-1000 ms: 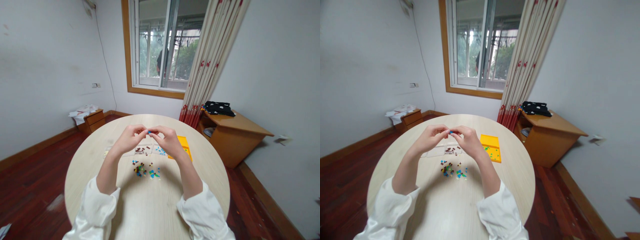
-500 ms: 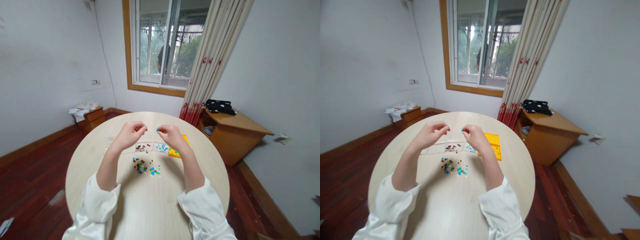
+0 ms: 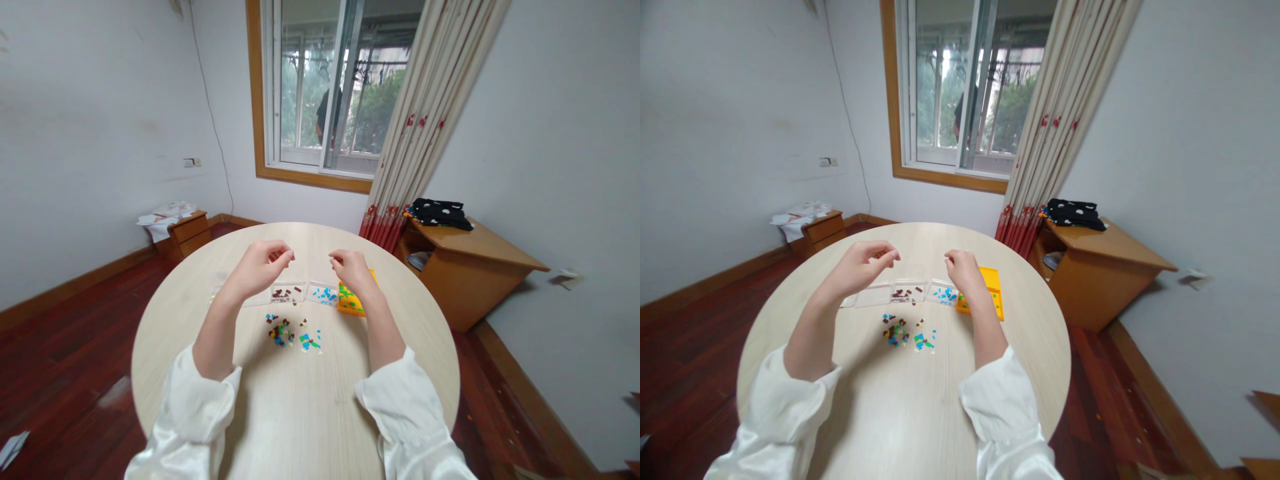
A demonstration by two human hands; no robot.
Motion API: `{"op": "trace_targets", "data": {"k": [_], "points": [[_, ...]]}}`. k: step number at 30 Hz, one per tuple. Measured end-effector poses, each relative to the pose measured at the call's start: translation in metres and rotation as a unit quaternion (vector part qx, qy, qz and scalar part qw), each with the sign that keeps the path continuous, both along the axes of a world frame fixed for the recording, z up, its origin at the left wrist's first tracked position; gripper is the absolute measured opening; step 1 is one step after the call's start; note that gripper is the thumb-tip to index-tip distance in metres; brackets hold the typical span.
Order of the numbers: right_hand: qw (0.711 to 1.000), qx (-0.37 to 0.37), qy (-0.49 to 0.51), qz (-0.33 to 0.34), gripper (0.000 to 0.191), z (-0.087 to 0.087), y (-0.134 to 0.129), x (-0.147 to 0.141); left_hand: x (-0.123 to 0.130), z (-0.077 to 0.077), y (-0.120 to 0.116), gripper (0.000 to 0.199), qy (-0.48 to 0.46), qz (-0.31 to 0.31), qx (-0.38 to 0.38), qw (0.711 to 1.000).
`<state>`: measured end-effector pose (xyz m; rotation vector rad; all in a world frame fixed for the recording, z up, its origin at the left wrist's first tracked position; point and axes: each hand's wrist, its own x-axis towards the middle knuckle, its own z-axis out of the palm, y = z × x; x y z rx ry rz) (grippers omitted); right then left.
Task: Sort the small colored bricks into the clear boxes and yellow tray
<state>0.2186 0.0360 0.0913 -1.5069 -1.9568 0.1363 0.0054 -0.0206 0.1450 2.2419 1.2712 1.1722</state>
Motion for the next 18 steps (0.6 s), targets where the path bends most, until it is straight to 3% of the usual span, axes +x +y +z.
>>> {"op": "trace_targets", "data": {"k": [8, 14, 18], "points": [[0.995, -0.046, -0.062, 0.064, 0.024, 0.002, -0.011, -0.027, 0.002, -0.001, 0.001, 0.023, 0.002, 0.006, 0.01, 1.0], [0.953, -0.171, -0.181, 0.172, 0.022, -0.025, -0.022, -0.072, 0.001, -0.002, 0.002, 0.024, -0.005, 0.008, 0.009, 1.0], [0.932, -0.208, -0.213, 0.208, 0.024, -0.041, -0.026, -0.086, -0.001, -0.003, 0.002, 0.024, -0.015, 0.012, 0.008, 1.0]]}}
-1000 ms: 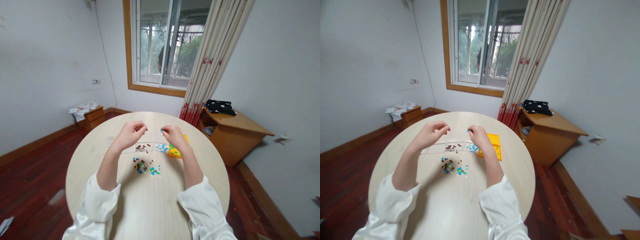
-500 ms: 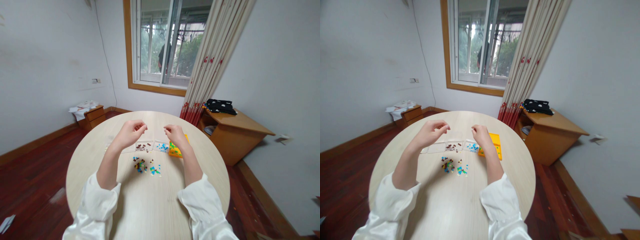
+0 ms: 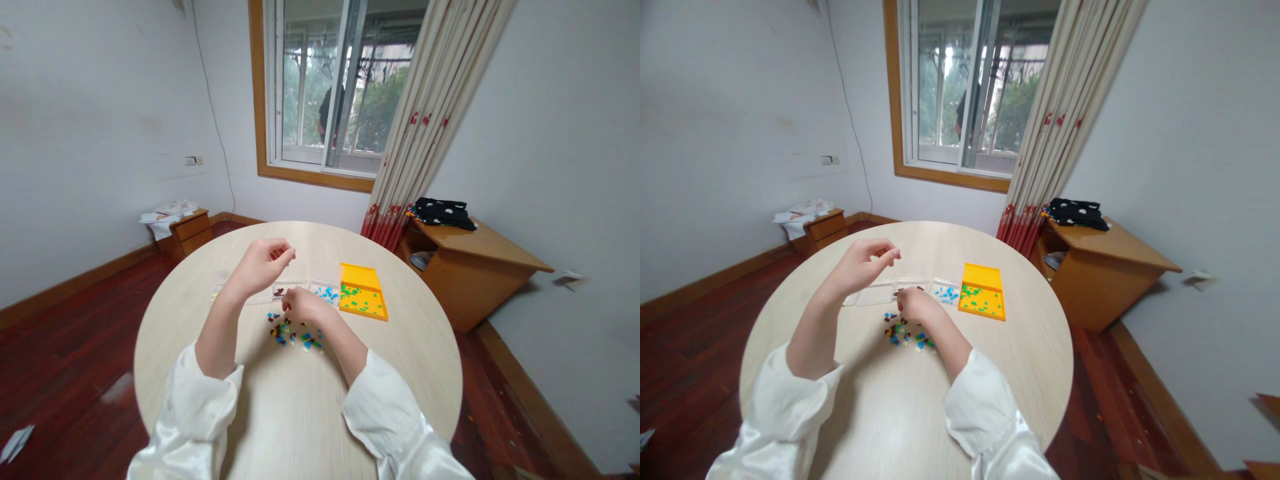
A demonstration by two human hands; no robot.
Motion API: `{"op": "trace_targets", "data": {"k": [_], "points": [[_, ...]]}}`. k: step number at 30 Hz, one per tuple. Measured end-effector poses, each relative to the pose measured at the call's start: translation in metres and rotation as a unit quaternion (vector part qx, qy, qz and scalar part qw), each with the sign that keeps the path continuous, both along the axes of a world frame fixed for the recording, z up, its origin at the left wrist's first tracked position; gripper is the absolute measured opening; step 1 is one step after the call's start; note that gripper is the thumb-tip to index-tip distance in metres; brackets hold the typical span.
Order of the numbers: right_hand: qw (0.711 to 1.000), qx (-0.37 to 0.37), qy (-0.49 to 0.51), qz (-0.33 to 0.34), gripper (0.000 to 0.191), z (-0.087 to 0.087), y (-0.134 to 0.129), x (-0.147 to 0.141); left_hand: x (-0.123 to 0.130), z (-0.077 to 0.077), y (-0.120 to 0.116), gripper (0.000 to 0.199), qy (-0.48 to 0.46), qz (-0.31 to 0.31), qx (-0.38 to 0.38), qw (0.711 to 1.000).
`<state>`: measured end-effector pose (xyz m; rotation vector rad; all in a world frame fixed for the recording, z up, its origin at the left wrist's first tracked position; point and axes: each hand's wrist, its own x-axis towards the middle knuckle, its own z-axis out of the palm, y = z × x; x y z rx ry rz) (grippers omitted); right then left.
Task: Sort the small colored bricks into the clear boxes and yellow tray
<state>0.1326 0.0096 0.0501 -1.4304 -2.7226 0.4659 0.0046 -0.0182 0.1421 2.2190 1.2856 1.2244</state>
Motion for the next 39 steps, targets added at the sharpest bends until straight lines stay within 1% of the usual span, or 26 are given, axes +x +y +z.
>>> {"op": "trace_targets", "data": {"k": [2, 6, 13, 17, 20, 22, 24, 25, 28, 30, 32, 34, 36, 39], "points": [[1.0, -0.002, -0.026, 0.003, 0.022, -0.004, -0.001, -0.003, -0.001, 0.0, 0.001, 0.024, -0.002, -0.002, -0.001, 1.0], [0.998, -0.014, -0.062, -0.015, 0.022, -0.008, -0.002, -0.007, -0.001, -0.001, 0.002, 0.025, -0.002, -0.002, 0.0, 1.0], [0.998, -0.025, -0.052, -0.01, 0.028, -0.013, 0.0, -0.005, -0.003, -0.001, 0.002, 0.026, 0.002, 0.005, 0.004, 1.0], [0.999, -0.031, -0.003, -0.011, 0.028, -0.012, 0.006, 0.003, -0.004, -0.002, 0.003, 0.026, 0.019, 0.004, -0.011, 1.0], [0.997, -0.018, 0.07, 0.009, 0.026, -0.007, 0.014, 0.011, -0.006, -0.004, 0.005, 0.026, 0.057, 0.0, -0.023, 0.998], [0.991, -0.027, 0.132, 0.012, 0.026, 0.0, 0.018, 0.017, -0.007, -0.007, 0.006, 0.025, 0.087, -0.001, -0.032, 0.996], [0.976, -0.052, 0.211, -0.004, 0.024, 0.006, 0.021, 0.023, -0.008, -0.009, 0.008, 0.023, 0.107, -0.003, -0.043, 0.993], [0.964, -0.068, 0.256, -0.014, 0.022, 0.01, 0.021, 0.026, -0.008, -0.01, 0.008, 0.022, 0.112, -0.003, -0.046, 0.993], [0.913, -0.114, 0.39, -0.03, 0.011, 0.018, 0.022, 0.036, -0.008, -0.013, 0.009, 0.02, 0.111, -0.001, -0.04, 0.993], [0.878, -0.139, 0.457, -0.032, 0.008, 0.023, 0.022, 0.041, -0.008, -0.013, 0.009, 0.02, 0.106, -0.012, -0.033, 0.994], [0.851, -0.151, 0.502, -0.03, 0.015, 0.027, 0.021, 0.045, -0.007, -0.013, 0.009, 0.019, 0.103, -0.033, -0.026, 0.994], [0.832, -0.154, 0.531, -0.026, 0.023, 0.031, 0.019, 0.046, -0.006, -0.012, 0.008, 0.016, 0.098, -0.052, -0.014, 0.994], [0.819, -0.155, 0.552, -0.023, 0.03, 0.034, 0.017, 0.045, -0.004, -0.011, 0.007, 0.013, 0.088, -0.063, -0.002, 0.994], [0.805, -0.159, 0.571, -0.015, 0.034, 0.037, 0.014, 0.044, -0.001, -0.009, 0.006, 0.01, 0.068, -0.068, 0.009, 0.995]]}}
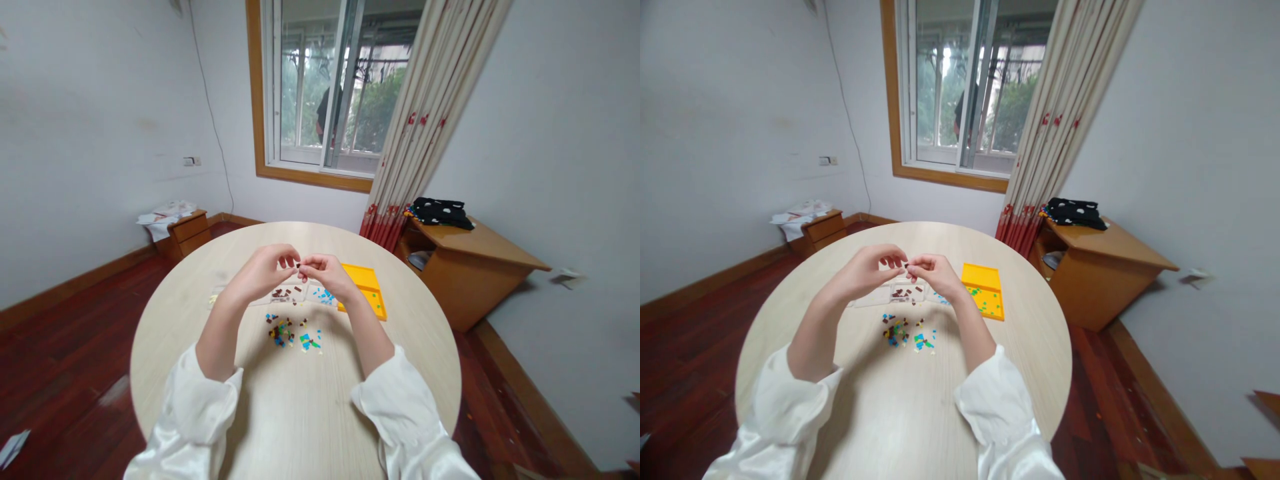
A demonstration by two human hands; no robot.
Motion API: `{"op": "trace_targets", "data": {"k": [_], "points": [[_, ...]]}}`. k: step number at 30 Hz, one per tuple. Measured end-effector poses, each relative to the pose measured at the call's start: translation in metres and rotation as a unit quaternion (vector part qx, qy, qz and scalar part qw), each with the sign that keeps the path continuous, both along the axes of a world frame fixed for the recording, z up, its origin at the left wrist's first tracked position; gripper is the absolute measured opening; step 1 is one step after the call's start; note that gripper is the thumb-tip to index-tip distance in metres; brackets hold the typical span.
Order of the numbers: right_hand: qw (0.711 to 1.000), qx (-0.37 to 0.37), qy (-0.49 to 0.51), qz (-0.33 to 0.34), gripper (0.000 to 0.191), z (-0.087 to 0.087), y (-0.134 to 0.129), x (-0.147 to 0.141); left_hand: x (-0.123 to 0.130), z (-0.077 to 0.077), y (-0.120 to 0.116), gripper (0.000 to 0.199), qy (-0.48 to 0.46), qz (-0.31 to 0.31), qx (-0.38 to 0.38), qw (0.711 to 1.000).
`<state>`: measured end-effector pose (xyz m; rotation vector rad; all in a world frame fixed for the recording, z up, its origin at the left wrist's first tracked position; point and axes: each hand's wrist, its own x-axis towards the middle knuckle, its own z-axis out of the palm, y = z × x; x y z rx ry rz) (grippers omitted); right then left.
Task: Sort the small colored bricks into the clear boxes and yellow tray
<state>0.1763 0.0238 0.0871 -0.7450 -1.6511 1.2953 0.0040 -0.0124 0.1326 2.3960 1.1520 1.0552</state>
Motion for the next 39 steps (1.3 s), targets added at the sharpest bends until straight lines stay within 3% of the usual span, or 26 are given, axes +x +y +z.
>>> {"op": "trace_targets", "data": {"k": [18, 39], "points": [[0.999, 0.026, 0.019, 0.023, 0.033, 0.0048, -0.0033, 0.0015, 0.0021, 0.003, -0.0017, 0.011, -0.036, -0.01, 0.033, 0.999], [0.999, 0.021, -0.017, 0.026, 0.037, 0.0077, -0.0052, -0.0017, 0.0005, 0.0031, -0.0008, 0.016, 0.018, 0.002, 0.029, 0.999]]}}
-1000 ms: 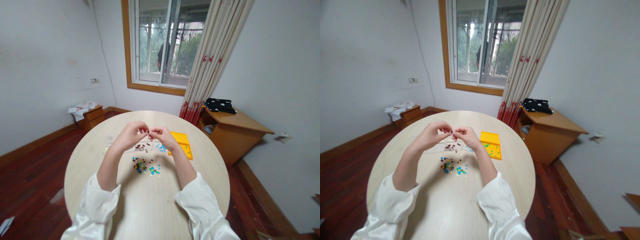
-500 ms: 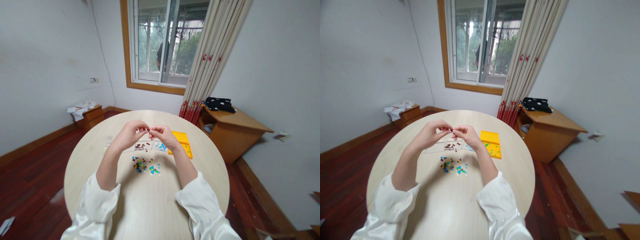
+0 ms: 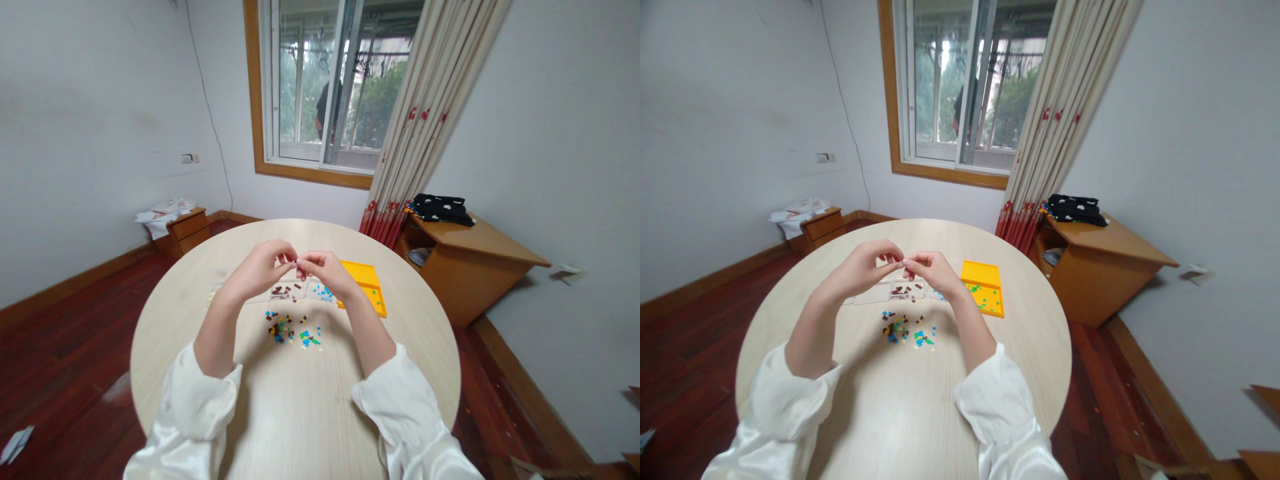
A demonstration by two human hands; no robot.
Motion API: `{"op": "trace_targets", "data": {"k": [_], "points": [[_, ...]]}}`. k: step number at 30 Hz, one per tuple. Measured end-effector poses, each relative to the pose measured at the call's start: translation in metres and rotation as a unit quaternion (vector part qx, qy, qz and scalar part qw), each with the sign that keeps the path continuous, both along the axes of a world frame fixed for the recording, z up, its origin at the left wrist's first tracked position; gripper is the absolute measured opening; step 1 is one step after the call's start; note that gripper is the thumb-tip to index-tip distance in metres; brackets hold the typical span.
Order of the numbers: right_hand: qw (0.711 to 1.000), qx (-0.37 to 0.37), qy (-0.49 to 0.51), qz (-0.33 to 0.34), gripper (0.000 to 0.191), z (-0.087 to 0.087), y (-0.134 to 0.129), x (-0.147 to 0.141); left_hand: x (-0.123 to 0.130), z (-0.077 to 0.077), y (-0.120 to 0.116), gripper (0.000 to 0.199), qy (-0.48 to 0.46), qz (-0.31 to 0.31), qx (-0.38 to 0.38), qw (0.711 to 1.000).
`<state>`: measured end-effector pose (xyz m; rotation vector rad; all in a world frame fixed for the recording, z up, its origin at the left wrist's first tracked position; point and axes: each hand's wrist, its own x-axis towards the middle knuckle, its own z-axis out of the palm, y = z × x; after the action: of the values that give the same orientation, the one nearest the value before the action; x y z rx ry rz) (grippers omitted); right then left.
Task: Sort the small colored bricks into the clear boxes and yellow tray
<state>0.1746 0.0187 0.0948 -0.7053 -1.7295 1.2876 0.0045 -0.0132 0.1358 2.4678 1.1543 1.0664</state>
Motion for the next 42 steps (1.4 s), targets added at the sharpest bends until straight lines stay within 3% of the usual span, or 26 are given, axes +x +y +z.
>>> {"op": "trace_targets", "data": {"k": [12, 17, 20, 23, 29, 32, 37, 42], "points": [[0.998, -0.022, -0.02, -0.063, 0.017, -0.011, 0.007, -0.003, -0.003, -0.002, 0.005, 0.013, -0.021, 0.042, 0.004, 0.999], [0.983, 0.043, -0.1, -0.149, 0.007, -0.029, 0.021, -0.006, -0.002, 0.0, 0.004, 0.015, -0.03, 0.049, 0.001, 0.998], [0.965, 0.076, -0.154, -0.199, 0.018, -0.037, 0.026, -0.007, -0.001, 0.001, 0.003, 0.014, -0.029, 0.047, 0.004, 0.998], [0.957, 0.074, -0.192, -0.204, 0.029, -0.039, 0.027, -0.007, -0.002, 0.001, 0.003, 0.014, -0.029, 0.048, 0.005, 0.998], [0.946, 0.088, -0.239, -0.202, 0.028, -0.036, 0.025, -0.005, -0.001, 0.003, 0.002, 0.013, -0.029, 0.053, 0.001, 0.998], [0.917, 0.117, -0.344, -0.168, 0.026, -0.034, 0.021, -0.006, -0.001, 0.003, 0.001, 0.013, -0.027, 0.056, -0.005, 0.998], [0.831, 0.101, -0.546, -0.043, 0.024, -0.038, 0.011, -0.008, -0.001, 0.003, 0.001, 0.013, -0.026, 0.056, -0.004, 0.998], [0.793, 0.081, -0.604, -0.022, 0.02, -0.04, 0.006, -0.011, 0.0, 0.004, 0.001, 0.014, -0.026, 0.054, -0.012, 0.998]]}}
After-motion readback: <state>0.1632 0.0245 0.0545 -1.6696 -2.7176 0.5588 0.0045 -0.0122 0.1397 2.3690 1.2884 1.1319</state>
